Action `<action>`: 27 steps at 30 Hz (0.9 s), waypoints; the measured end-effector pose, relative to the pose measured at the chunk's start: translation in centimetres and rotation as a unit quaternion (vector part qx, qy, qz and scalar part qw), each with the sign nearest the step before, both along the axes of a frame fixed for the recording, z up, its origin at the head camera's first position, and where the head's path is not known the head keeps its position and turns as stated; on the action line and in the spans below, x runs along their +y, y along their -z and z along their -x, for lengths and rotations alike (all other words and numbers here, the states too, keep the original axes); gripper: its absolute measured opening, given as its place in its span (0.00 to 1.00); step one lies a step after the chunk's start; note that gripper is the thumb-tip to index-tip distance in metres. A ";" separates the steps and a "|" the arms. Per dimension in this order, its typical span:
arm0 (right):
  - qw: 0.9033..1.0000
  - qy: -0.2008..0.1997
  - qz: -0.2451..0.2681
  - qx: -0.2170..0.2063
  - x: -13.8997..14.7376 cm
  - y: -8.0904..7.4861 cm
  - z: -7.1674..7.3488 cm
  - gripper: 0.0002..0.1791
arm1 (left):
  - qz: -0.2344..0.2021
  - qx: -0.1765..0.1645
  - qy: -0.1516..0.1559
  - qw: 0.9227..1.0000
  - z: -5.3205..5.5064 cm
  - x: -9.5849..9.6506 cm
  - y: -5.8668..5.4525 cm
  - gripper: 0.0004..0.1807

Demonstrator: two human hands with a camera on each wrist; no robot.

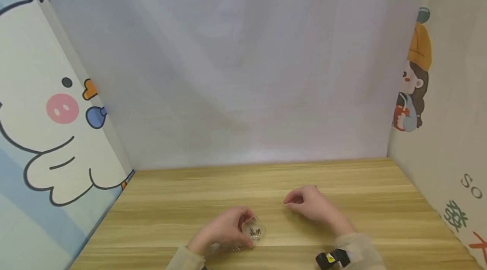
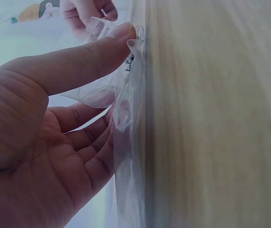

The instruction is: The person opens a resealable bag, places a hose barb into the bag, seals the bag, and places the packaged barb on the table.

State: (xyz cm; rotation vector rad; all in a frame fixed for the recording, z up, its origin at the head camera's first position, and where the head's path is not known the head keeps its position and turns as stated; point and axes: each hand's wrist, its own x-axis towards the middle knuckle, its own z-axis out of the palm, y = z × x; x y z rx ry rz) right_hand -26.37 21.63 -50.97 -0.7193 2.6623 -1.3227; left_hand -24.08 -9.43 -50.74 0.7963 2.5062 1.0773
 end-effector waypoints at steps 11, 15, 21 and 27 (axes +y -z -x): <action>0.999 -0.047 0.010 -0.012 -3.7 -0.4 -1.3 0.04 | 0.005 0.002 0.001 1.000 0.1 0.0 0.1 0.31; 0.998 -0.058 0.017 -0.010 -4.8 -0.3 -1.8 0.04 | 0.001 -0.001 -0.001 1.000 0.1 0.0 0.1 0.31; 0.997 -0.072 0.034 -0.016 -6.4 -0.1 -2.4 0.05 | -0.014 -0.009 -0.004 1.000 0.1 0.1 0.1 0.31; 0.996 -0.074 0.046 -0.014 -7.2 0.3 -2.8 0.04 | -0.004 -0.007 -0.007 1.000 0.1 0.0 0.1 0.31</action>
